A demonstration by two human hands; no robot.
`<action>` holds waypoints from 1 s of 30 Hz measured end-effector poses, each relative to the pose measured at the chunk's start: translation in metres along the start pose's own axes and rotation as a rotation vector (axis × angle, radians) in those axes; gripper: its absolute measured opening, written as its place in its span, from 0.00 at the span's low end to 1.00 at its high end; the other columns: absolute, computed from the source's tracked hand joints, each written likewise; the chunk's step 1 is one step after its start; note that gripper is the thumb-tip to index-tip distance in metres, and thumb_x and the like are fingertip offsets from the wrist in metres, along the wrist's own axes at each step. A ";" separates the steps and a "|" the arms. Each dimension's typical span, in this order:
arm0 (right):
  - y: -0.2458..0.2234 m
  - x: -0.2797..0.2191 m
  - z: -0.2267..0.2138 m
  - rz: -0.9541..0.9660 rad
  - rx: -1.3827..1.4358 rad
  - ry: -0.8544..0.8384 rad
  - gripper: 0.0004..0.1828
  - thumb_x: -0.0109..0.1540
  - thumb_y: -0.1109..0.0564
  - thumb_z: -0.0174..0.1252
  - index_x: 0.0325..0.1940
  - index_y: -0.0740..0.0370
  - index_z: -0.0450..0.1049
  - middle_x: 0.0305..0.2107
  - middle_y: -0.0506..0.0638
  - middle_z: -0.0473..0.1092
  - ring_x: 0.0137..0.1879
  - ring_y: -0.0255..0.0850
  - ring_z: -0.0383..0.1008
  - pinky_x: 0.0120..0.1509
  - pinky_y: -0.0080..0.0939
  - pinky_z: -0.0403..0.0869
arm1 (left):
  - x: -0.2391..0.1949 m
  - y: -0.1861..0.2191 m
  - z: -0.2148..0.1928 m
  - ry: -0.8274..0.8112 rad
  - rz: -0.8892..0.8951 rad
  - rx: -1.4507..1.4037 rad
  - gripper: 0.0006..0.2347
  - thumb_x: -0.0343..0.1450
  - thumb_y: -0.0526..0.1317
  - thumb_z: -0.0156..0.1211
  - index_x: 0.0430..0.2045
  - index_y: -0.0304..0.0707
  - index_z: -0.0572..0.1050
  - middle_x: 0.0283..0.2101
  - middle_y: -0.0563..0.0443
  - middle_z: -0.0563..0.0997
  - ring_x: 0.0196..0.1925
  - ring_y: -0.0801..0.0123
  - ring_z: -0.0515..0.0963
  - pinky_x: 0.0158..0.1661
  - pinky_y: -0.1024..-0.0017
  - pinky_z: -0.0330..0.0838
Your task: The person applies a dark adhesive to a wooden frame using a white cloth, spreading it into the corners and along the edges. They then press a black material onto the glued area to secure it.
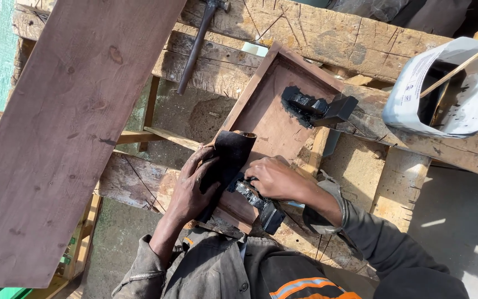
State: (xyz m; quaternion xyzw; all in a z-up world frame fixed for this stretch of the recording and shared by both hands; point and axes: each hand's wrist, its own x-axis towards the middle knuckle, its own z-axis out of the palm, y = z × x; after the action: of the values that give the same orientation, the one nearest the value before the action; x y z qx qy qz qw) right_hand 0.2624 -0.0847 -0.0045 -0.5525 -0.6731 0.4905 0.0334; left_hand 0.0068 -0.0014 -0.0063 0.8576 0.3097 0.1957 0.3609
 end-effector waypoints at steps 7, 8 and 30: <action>-0.008 -0.010 -0.024 -0.003 0.196 -0.069 0.12 0.65 0.57 0.59 0.50 0.59 0.81 0.49 0.59 0.79 0.59 0.54 0.79 0.67 0.56 0.73 | -0.002 0.000 0.001 0.003 0.006 0.020 0.25 0.63 0.37 0.71 0.57 0.43 0.74 0.64 0.40 0.71 0.71 0.39 0.65 0.64 0.44 0.63; -0.010 -0.003 -0.016 0.041 0.170 -0.011 0.13 0.65 0.58 0.58 0.52 0.63 0.80 0.49 0.61 0.78 0.59 0.55 0.78 0.68 0.56 0.72 | -0.002 0.000 0.001 -0.001 -0.007 0.025 0.25 0.63 0.37 0.71 0.57 0.43 0.74 0.64 0.40 0.72 0.71 0.39 0.65 0.64 0.44 0.63; -0.050 -0.035 -0.070 0.097 0.314 -0.126 0.17 0.62 0.59 0.64 0.55 0.66 0.80 0.51 0.66 0.77 0.60 0.62 0.76 0.73 0.62 0.66 | -0.002 -0.003 0.003 -0.024 -0.053 0.050 0.27 0.61 0.38 0.73 0.57 0.46 0.75 0.64 0.43 0.72 0.71 0.41 0.65 0.65 0.46 0.62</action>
State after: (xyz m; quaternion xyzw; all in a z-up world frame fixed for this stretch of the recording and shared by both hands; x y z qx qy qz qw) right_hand 0.2816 -0.0636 0.0844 -0.5402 -0.5617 0.6244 0.0533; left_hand 0.0063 -0.0025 -0.0110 0.8601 0.3328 0.1679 0.3483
